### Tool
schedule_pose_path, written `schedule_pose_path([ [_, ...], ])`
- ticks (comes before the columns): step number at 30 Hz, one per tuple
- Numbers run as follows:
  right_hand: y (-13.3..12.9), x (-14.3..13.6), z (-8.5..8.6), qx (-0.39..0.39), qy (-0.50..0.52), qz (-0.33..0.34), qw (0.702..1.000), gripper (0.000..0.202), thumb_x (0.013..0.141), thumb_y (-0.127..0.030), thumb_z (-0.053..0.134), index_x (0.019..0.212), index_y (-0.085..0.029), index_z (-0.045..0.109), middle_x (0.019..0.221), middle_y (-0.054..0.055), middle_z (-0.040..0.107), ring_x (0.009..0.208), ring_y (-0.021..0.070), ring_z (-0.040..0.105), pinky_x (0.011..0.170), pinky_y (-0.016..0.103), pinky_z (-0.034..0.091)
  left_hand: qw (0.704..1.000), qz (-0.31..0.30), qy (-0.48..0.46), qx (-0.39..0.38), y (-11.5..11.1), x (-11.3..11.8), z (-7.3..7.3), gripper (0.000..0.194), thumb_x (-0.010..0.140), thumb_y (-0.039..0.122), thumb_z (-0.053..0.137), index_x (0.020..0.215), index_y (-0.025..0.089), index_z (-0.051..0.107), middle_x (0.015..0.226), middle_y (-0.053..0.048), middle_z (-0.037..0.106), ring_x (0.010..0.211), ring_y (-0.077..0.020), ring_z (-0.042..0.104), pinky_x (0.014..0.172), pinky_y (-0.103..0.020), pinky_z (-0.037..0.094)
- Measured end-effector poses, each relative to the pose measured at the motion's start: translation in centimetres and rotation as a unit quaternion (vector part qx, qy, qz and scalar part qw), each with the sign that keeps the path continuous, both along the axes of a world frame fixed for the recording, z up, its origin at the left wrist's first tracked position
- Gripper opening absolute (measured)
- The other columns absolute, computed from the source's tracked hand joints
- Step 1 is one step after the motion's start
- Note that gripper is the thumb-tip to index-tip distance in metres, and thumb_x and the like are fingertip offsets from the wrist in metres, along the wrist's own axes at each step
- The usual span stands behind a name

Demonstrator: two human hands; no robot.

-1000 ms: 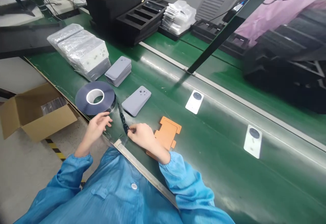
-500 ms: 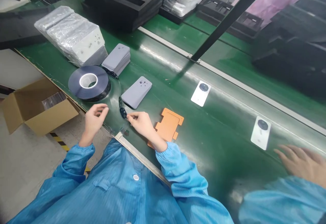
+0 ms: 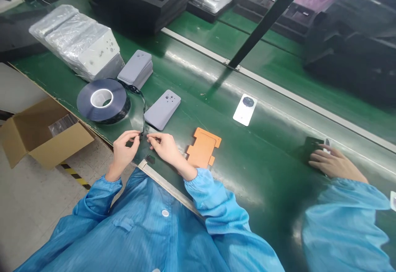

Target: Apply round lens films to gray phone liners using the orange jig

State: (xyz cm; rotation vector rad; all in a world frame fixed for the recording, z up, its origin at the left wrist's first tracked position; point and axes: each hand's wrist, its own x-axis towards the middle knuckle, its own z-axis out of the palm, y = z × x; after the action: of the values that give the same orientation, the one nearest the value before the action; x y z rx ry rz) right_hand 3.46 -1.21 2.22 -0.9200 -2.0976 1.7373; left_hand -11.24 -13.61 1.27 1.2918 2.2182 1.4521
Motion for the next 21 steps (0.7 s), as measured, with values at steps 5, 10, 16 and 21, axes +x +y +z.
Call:
schedule_pose_path([
  [5,0.2,0.0,-0.3,-0.007,-0.009,-0.012,1.000,0.025,0.096,-0.023,0.058,0.110,-0.016,0.079,0.091,0.005,0.081,0.073,0.0146,0.076,0.074,0.025,0.057,0.976,0.161,-0.144,0.026,-0.4,-1.3,0.9,0.019,0.091,0.035,0.063,0.095,0.018,0.068,0.085,-0.004,0.075,0.073,-0.0167,0.072,0.071,-0.028,0.058],
  [10,0.1,0.2,0.8,0.000,-0.005,-0.038,0.999,0.025,0.094,-0.032,0.065,0.108,-0.018,0.080,0.090,0.005,0.080,0.071,0.0153,0.073,0.074,0.027,0.056,0.964,0.104,-0.240,0.044,-0.5,-0.7,3.4,0.020,0.087,0.038,0.069,0.090,0.018,0.067,0.078,-0.002,0.074,0.061,-0.0157,0.070,0.058,-0.026,0.054],
  [16,0.6,3.3,3.1,-0.059,0.085,-0.115,0.988,0.035,0.089,-0.048,0.071,0.105,-0.018,0.081,0.094,0.006,0.080,0.073,0.0162,0.069,0.071,0.029,0.057,0.973,-0.003,-0.233,-0.005,0.5,2.9,5.1,0.019,0.090,0.036,0.070,0.092,0.018,0.074,0.079,-0.004,0.077,0.058,-0.0151,0.070,0.056,-0.025,0.054],
  [21,1.1,8.4,3.7,-0.023,0.075,-0.165,0.983,0.028,0.084,-0.042,0.077,0.097,-0.019,0.084,0.089,0.006,0.079,0.073,0.0174,0.069,0.069,0.030,0.057,0.970,-0.104,-0.213,-0.049,2.5,5.9,5.0,0.018,0.091,0.034,0.069,0.096,0.019,0.076,0.083,-0.004,0.079,0.063,-0.0161,0.073,0.062,-0.027,0.059],
])
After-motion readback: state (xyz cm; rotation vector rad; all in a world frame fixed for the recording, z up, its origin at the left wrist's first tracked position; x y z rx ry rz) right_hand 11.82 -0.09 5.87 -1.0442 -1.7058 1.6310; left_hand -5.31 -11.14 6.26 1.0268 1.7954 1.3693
